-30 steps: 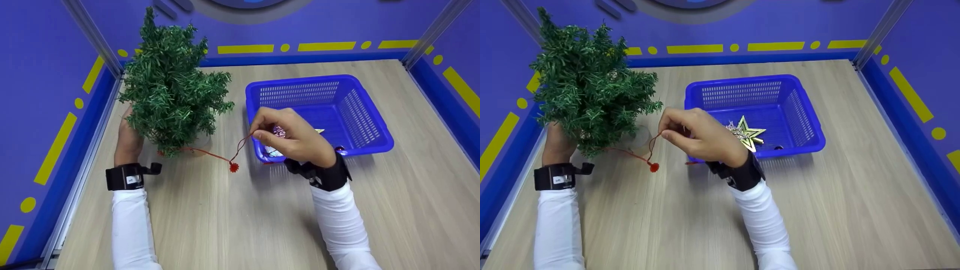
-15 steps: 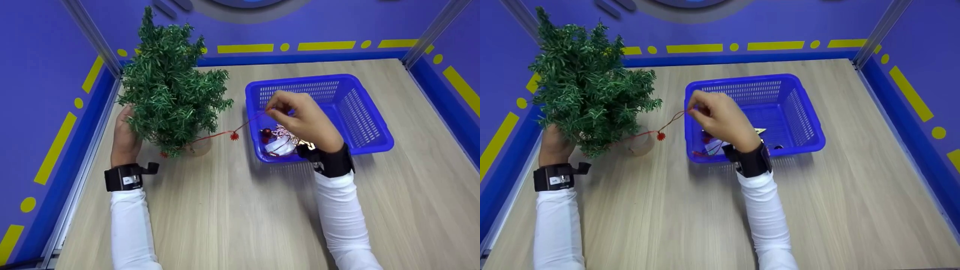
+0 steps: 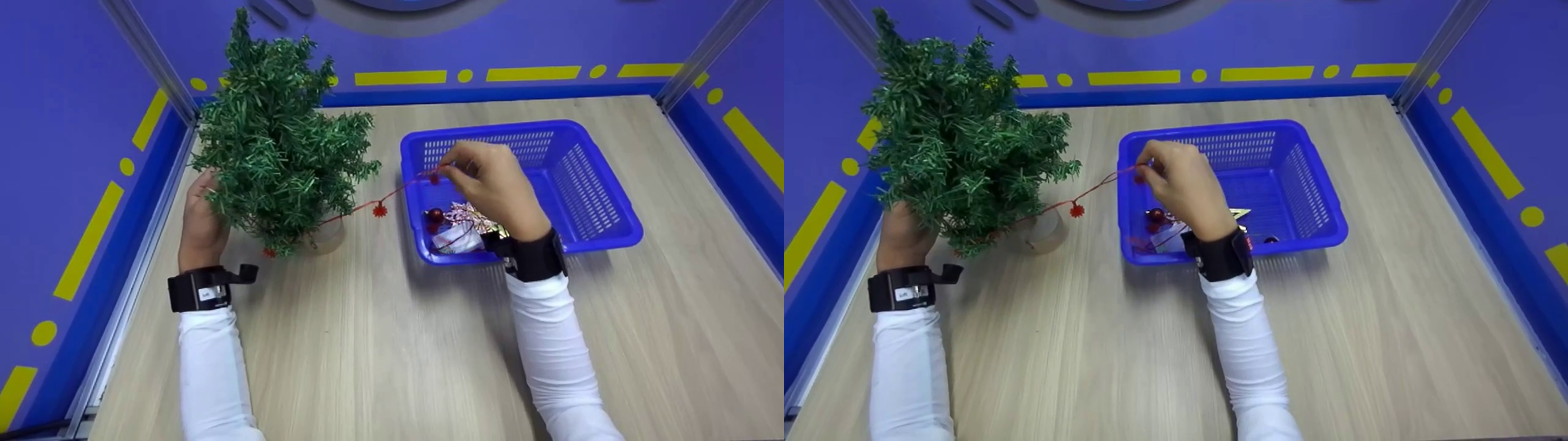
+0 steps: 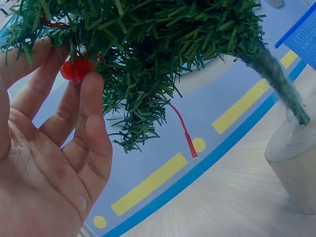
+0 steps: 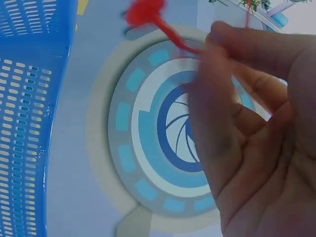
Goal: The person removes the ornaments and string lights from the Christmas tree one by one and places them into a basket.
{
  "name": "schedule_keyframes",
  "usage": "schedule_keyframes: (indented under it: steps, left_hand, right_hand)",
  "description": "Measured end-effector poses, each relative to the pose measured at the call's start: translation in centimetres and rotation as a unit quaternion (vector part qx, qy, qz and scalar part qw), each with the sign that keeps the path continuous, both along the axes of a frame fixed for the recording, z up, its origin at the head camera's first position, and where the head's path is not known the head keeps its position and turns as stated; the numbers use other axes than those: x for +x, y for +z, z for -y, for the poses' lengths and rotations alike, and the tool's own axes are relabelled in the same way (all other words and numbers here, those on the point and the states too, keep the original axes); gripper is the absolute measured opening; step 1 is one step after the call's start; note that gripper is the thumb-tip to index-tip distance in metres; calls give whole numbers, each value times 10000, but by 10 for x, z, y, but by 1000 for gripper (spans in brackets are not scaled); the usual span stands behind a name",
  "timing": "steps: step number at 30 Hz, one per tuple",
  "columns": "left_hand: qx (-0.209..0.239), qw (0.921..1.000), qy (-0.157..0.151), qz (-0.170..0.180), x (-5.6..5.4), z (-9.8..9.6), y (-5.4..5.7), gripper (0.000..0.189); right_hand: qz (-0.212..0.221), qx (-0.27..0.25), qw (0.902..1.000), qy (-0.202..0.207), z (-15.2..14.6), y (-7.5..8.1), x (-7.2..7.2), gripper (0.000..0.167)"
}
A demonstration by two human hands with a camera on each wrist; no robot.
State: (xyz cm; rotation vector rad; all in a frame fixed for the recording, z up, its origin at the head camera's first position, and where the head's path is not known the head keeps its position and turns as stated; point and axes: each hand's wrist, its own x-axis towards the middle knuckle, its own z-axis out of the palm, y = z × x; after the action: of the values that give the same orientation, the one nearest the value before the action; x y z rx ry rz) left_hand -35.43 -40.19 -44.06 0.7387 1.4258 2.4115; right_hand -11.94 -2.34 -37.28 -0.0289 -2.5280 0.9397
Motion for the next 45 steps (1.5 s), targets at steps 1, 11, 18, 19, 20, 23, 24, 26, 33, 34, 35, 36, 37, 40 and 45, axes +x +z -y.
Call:
schedule_keyframes:
  steps: [1,11,18,19,20,23,24,26,33,34,35,36,37,40,45]
  left_hand:
    - [7,10000,1,17,0,0,1,21]
    - [197,9982,49,569,1,0,7,18]
    - [245,9985,-131,480,-1,2,5,25]
    - [231,9986,-143,457,-1,2,5,25]
    - [263,9984,-184,459,-1,3,5,24]
    - [248,9985,-156,458,-2,3,4,22]
    - [228,9985,-98,480,-1,3,4,21]
    - [129,9978,80,643,-1,4,4,18]
    - [-149,9953,420,863,-1,3,5,16]
    - [-142,9954,379,871,-1,3,5,17]
    - [-164,9953,380,874,-1,3,5,17]
    - [-206,9952,358,887,-1,4,5,18]
    - [-244,9949,353,911,0,5,5,18]
    - [-328,9944,346,939,0,6,4,21]
    - [-193,9966,310,742,-1,5,2,18]
  right_hand:
    - [108,-28,9999,1,1,0,0,7]
    - [1385,-27,9877,727,5,-5,3,8]
    - [1859,216,9761,1102,16,-7,1,11]
    - [1876,305,9753,1122,19,-8,1,12]
    - [1903,379,9744,1138,21,-8,0,11]
    - [2080,552,9693,1186,30,-10,-2,11]
    - [2168,572,9672,1191,33,-10,-2,11]
    - [2355,525,9630,1202,37,-11,-2,11]
    - [2622,645,9552,1215,40,-12,-1,9]
    - [2626,722,9549,1178,41,-12,0,10]
    - [2626,764,9548,1163,42,-11,0,12]
    - [2577,815,9557,1167,43,-11,1,14]
    - [2512,864,9571,1156,45,-11,2,17]
    - [2170,1092,9639,1089,53,-9,4,26]
    - [1569,1261,9724,1178,85,-6,4,47]
